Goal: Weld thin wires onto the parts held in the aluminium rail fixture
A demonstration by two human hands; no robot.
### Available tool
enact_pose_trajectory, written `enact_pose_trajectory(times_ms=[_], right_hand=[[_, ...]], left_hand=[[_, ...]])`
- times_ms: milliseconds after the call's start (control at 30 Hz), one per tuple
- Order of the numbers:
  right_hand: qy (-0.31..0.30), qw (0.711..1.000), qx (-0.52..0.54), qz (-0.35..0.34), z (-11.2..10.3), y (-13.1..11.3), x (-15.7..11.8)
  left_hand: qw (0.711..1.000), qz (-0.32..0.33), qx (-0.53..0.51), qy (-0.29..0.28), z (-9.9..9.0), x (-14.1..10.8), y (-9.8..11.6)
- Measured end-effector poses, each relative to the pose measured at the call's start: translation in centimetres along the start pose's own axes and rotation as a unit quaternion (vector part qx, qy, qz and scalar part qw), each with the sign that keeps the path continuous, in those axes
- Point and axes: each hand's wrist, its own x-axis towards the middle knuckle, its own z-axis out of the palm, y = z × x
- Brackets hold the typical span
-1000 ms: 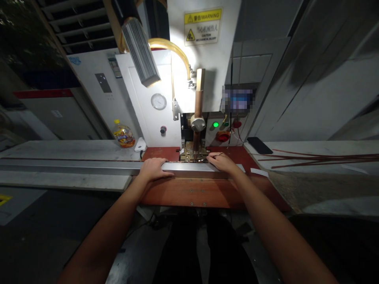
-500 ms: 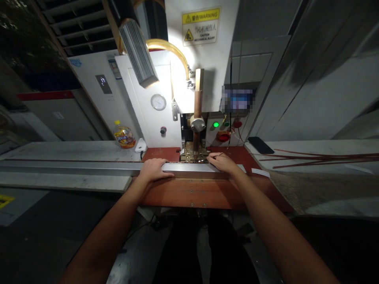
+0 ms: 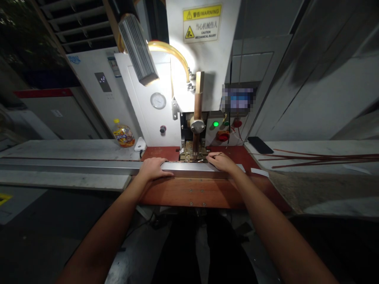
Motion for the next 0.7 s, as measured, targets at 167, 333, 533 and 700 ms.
enact_pose_trajectory(times_ms=[167,333,533,700], right_hand=[[0.005,1.0,0.005,0.01,0.02,0.0,-0.09],[0.014,1.0,0.002,0.01,-0.17,-0.22,-0.27],[0.025,0.999,-0.013,0.022,-0.21,-0.3,-0.38],[0.033,0.998,-0.036,0.046,0.08,-0.26,-0.44]], left_hand=[[1.0,-0.002,0.005,-0.002,-0.28,-0.03,0.18],[1.0,-0.005,0.003,0.0,-0.38,-0.05,0.31],[1.0,-0.012,0.0,-0.008,-0.36,-0.05,0.33],[1.0,-0.009,0.01,-0.015,-0.31,0.03,0.2]])
